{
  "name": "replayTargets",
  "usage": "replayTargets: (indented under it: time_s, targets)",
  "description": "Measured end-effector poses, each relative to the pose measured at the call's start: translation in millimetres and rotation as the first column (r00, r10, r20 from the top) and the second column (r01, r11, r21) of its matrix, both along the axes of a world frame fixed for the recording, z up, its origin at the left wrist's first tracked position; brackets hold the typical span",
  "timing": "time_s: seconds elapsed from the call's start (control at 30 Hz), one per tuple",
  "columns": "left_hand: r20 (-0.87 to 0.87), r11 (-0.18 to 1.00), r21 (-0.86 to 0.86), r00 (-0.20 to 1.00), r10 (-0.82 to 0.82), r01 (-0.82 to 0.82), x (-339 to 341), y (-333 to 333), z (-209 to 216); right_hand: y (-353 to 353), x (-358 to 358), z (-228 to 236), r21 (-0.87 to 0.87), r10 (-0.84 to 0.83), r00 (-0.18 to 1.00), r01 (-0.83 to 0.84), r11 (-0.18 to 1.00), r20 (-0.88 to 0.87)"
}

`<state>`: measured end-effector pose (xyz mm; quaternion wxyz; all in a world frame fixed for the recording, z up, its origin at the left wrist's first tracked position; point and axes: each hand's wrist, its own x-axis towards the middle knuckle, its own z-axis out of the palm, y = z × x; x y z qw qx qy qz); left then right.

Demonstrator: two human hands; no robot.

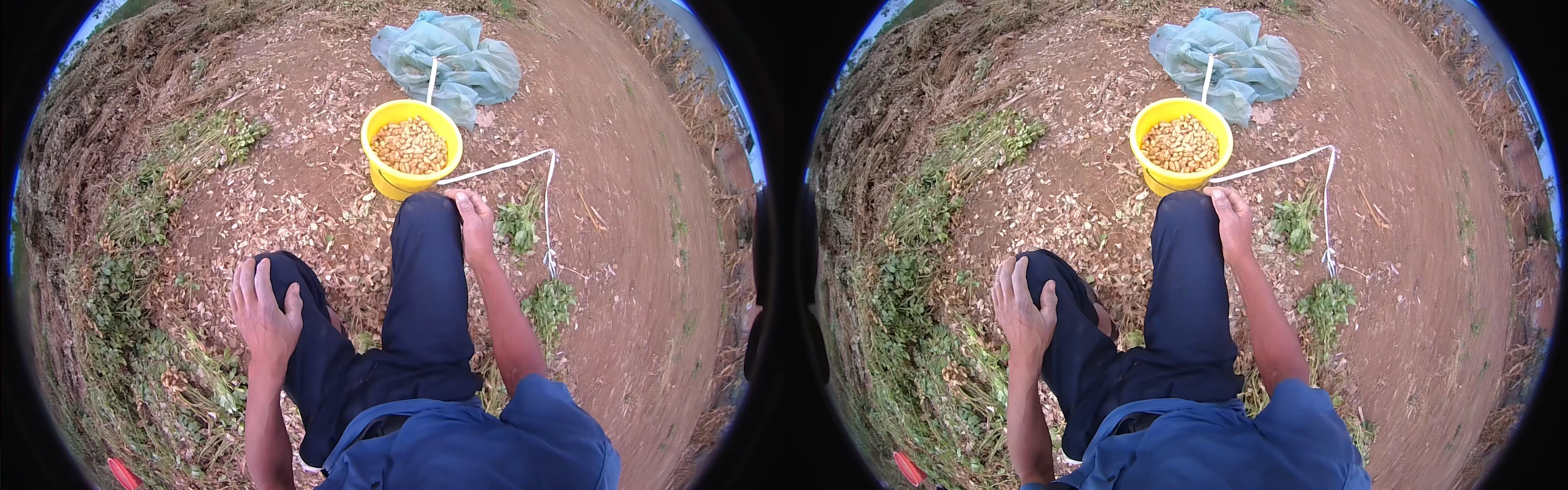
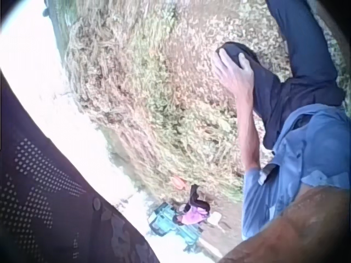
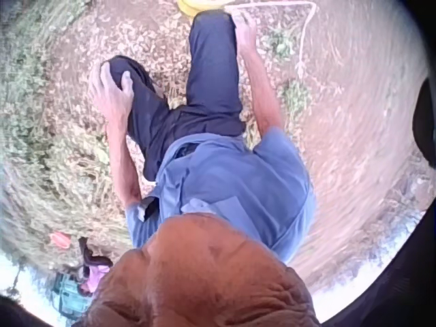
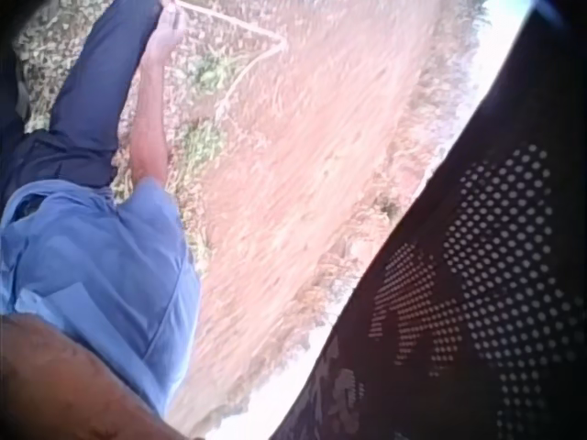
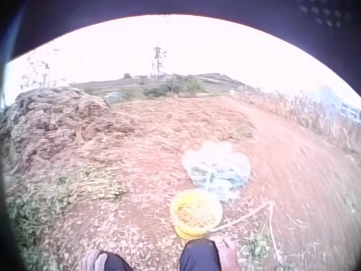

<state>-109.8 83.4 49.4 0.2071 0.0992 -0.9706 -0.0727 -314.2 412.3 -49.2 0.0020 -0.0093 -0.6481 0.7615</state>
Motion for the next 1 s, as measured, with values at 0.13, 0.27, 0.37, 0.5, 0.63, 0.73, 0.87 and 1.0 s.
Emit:
replayTargets:
  time_s: [0.13,0.27,0.37,0.5,0.63,0.73,0.87,1.0]
  targets:
    - [0.001,0.994,0.101,0.999,-0.052,0.052,-12,-15,0,7,-18,-41,-0.167,-0.132,0.916,0.208,0.964,0.378]
    - [0.040,0.972,0.167,0.984,-0.171,0.163,-32,-24,-8,10,-52,-128,-0.309,0.056,0.791,0.171,0.936,0.609]
    - [0.059,0.963,0.141,0.969,-0.238,0.228,-48,-24,-3,-2,-86,-181,-0.240,0.033,0.680,0.213,0.947,0.732]
    - [0.117,0.940,0.196,0.946,-0.304,0.278,-66,-34,-11,-19,-134,-216,-0.187,-0.071,0.579,0.372,0.909,0.812]
    - [0.169,0.909,0.293,0.920,-0.353,0.295,-90,-42,-17,-17,-175,-235,-0.243,-0.094,0.577,0.479,0.844,0.811]
    - [0.170,0.879,0.373,0.909,-0.381,0.299,-111,-54,-29,-2,-181,-245,-0.217,-0.096,0.591,0.436,0.873,0.801]
    - [0.144,0.810,0.513,0.903,-0.406,0.282,-158,-73,-36,-5,-177,-246,-0.363,0.020,0.684,0.361,0.859,0.729]
    - [0.313,0.819,0.529,0.847,-0.431,0.221,-190,-78,-53,-35,-200,-229,-0.668,0.225,0.851,0.182,0.722,0.474]
